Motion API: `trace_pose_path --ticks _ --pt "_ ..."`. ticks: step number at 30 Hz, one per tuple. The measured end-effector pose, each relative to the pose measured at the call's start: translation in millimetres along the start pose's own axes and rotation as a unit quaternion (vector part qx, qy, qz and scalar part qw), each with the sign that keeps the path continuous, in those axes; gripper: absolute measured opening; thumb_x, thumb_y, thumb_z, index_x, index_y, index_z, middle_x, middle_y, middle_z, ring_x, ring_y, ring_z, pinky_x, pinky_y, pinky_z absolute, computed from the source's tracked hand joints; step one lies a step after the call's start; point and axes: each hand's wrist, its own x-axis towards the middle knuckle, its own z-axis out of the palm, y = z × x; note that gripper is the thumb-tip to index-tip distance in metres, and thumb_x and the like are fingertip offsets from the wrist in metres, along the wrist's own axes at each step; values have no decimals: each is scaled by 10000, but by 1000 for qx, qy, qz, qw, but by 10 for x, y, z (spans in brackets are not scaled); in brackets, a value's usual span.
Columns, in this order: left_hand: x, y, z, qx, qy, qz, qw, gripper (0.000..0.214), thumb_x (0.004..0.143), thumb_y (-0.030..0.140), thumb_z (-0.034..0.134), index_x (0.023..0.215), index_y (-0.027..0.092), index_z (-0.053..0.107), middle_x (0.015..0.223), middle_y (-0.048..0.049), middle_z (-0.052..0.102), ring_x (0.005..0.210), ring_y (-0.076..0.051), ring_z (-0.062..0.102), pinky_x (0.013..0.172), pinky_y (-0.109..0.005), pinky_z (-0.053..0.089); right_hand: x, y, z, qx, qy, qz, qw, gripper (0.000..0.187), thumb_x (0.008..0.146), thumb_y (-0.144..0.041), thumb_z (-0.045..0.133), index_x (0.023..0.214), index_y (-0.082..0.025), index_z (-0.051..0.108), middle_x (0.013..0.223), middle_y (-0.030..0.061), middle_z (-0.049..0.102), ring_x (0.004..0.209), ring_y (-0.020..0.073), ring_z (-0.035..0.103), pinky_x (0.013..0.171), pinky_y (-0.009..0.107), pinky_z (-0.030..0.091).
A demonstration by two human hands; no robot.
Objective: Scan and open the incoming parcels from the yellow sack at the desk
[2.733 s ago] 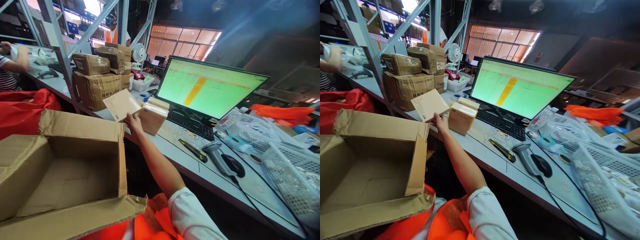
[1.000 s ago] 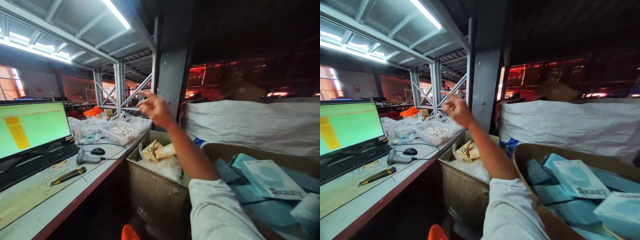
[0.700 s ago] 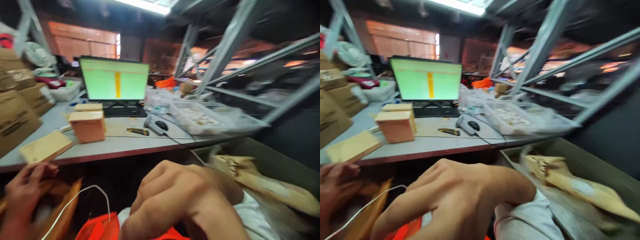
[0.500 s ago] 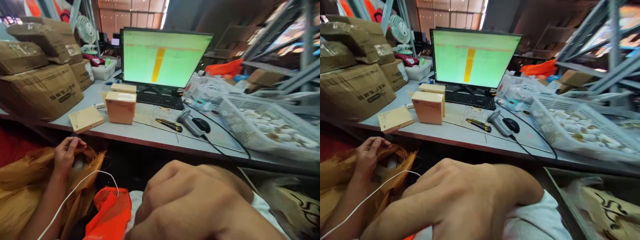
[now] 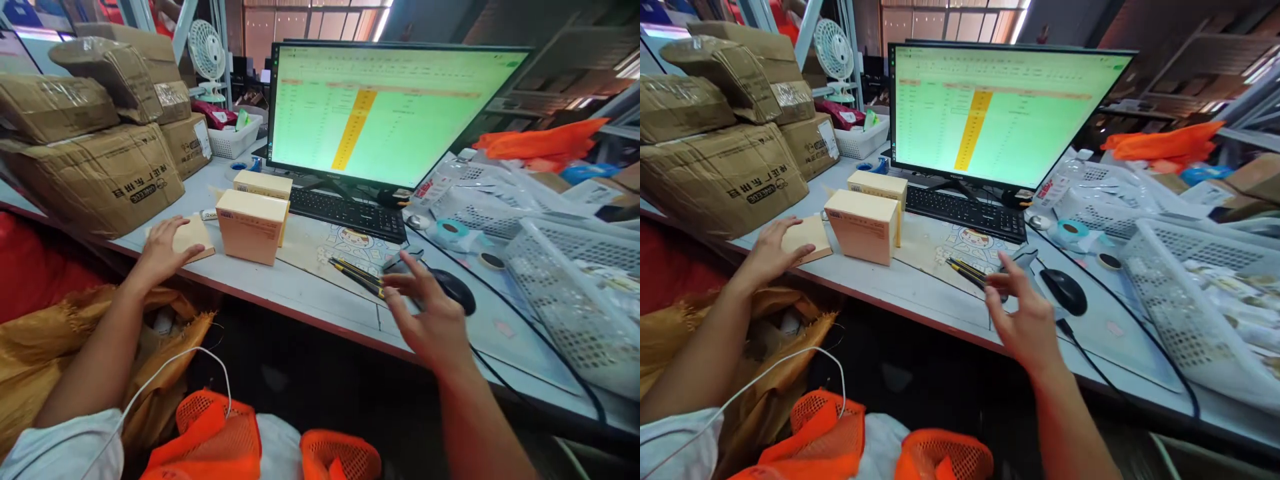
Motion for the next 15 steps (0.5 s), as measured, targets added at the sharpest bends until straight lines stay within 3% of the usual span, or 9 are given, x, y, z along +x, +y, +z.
trace_pose_path --ticks 3,6,9,11,15 --pt "218 237 160 -145 -68 0 987 763 816 595 743 1454 243 516 1471 -105 573 1326 -319 567 1139 -494 464 46 631 -88 -135 49 99 985 557 932 -373 576 1444 -152 584 1118 157 748 957 311 734 963 467 558" --pt "352 450 364 -242 -87 5 966 793 790 580 785 1444 228 505 1411 -105 610 1283 -303 602 1101 -473 514 103 1011 -97 -208 3 171 963 603 938 -421 529 1431 -80 592 1258 238 690 1168 389 662 1045 501 503" --pt "356 507 572 -293 -73 -20 953 801 762 577 814 1406 214 504 1380 -118 622 1265 -304 615 1081 -469 537 162 1168 -1 -237 -91 213 944 667 944 -487 488 1469 -80 555 1334 236 650 1222 412 626 1027 532 506" --pt "306 482 699 -322 -59 -36 944 864 741 580 831 1426 211 457 1417 -137 595 1297 -311 598 1089 -469 533 194 1205 66 -255 -119 223 933 692 947 -532 464 1490 -108 532 1361 224 631 1222 420 618 997 556 512" --pt "170 410 896 -329 -149 -54 931 916 699 545 870 1425 183 445 1404 -174 601 1294 -338 601 1110 -510 512 224 1257 107 -275 -114 232 926 753 936 -594 468 1497 -94 517 1334 262 628 1190 449 621 938 588 517"
